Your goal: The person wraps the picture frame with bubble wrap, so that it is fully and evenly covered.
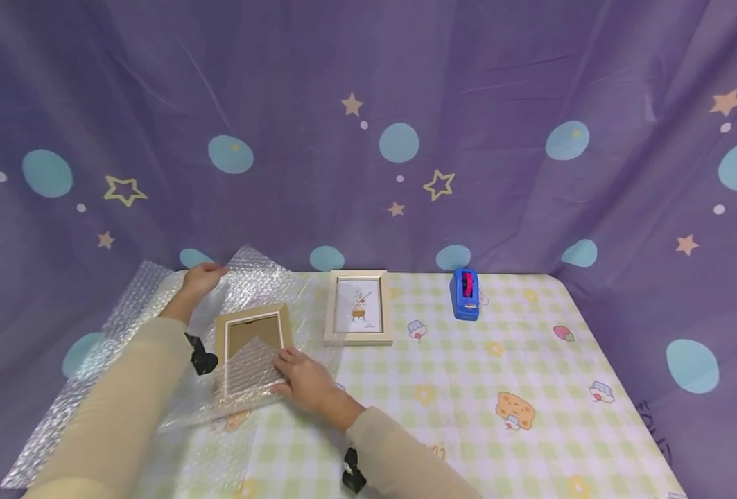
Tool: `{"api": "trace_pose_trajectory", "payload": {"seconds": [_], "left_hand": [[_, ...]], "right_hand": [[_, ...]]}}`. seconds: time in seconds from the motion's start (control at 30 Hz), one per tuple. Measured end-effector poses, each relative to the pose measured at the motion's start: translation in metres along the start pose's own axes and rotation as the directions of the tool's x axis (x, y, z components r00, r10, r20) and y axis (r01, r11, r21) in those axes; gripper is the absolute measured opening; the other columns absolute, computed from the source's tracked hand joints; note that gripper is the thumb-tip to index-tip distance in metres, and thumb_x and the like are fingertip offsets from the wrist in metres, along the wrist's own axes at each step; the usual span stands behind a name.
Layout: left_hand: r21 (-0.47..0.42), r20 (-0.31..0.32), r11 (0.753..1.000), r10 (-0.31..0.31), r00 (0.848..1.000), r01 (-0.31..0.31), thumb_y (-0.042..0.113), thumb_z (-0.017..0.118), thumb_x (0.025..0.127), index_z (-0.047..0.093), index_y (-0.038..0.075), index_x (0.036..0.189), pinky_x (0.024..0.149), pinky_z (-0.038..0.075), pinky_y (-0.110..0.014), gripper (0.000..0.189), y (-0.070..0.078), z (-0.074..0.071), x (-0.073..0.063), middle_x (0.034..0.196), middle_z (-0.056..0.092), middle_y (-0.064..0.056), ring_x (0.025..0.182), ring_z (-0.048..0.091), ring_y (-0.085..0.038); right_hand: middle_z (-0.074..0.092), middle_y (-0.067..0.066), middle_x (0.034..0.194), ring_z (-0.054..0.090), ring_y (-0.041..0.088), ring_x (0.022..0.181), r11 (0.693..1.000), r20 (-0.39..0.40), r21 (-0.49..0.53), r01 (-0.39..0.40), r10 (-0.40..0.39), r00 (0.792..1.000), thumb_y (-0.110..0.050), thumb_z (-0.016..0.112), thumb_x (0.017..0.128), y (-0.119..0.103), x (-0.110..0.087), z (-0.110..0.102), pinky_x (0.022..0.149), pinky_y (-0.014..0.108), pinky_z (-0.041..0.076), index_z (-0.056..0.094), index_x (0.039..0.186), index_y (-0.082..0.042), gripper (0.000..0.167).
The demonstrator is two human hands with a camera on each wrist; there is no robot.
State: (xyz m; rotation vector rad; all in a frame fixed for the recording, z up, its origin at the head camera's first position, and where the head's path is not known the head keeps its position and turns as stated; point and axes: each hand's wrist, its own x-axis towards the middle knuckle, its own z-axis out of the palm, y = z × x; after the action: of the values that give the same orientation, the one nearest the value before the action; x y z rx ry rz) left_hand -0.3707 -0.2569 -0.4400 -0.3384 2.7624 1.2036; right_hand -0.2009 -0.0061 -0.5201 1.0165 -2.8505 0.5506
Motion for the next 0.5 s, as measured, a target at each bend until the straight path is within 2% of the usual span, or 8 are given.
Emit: {"api": "trace_pose_trajectory", "payload": {"seconds": [0.23, 0.37, 0.5], "left_hand": [[-0.037, -0.109, 0.999, -0.018, 0.994, 0.014, 0.026, 0.049, 0.096, 0.05, -0.009, 0.13, 0.113, 0.038, -0.045, 0.048, 0.0033, 0.0066, 0.0001, 0.136, 0.051, -0.029, 0.128, 0.048, -0.042], [-0.06, -0.137, 0.998, 0.0, 0.991, -0.008, 0.024, 0.052, 0.095, 0.052, -0.007, 0.129, 0.112, 0.04, -0.045, 0.045, 0.0047, 0.0095, -0.0007, 0.134, 0.054, -0.028, 0.125, 0.052, -0.042], [-0.046, -0.149, 0.998, 0.031, 0.988, -0.039, 0.022, 0.055, 0.094, 0.053, -0.006, 0.127, 0.108, 0.043, -0.045, 0.043, 0.0047, 0.0107, -0.0019, 0.13, 0.058, -0.027, 0.12, 0.056, -0.041]], "right_hand": [[0.05, 0.011, 0.145, 0.047, 0.026, 0.137, 1.0, 0.0, 0.008, -0.005, 0.005, 1.0, -0.044, 0.058, 0.092, -0.0013, -0.0005, -0.0017, 0.111, 0.032, 0.043, 0.053, 0.137, -0.008, 0.058], [0.052, 0.012, 0.143, 0.048, 0.027, 0.135, 1.0, -0.013, 0.004, 0.005, -0.005, 1.0, -0.043, 0.059, 0.092, -0.0009, -0.0009, -0.001, 0.11, 0.033, 0.044, 0.054, 0.136, -0.007, 0.058], [0.052, 0.012, 0.143, 0.048, 0.027, 0.135, 1.0, -0.01, 0.006, 0.014, -0.014, 1.0, -0.042, 0.059, 0.092, -0.0016, -0.0013, -0.0008, 0.11, 0.032, 0.044, 0.054, 0.136, -0.006, 0.057]]}}
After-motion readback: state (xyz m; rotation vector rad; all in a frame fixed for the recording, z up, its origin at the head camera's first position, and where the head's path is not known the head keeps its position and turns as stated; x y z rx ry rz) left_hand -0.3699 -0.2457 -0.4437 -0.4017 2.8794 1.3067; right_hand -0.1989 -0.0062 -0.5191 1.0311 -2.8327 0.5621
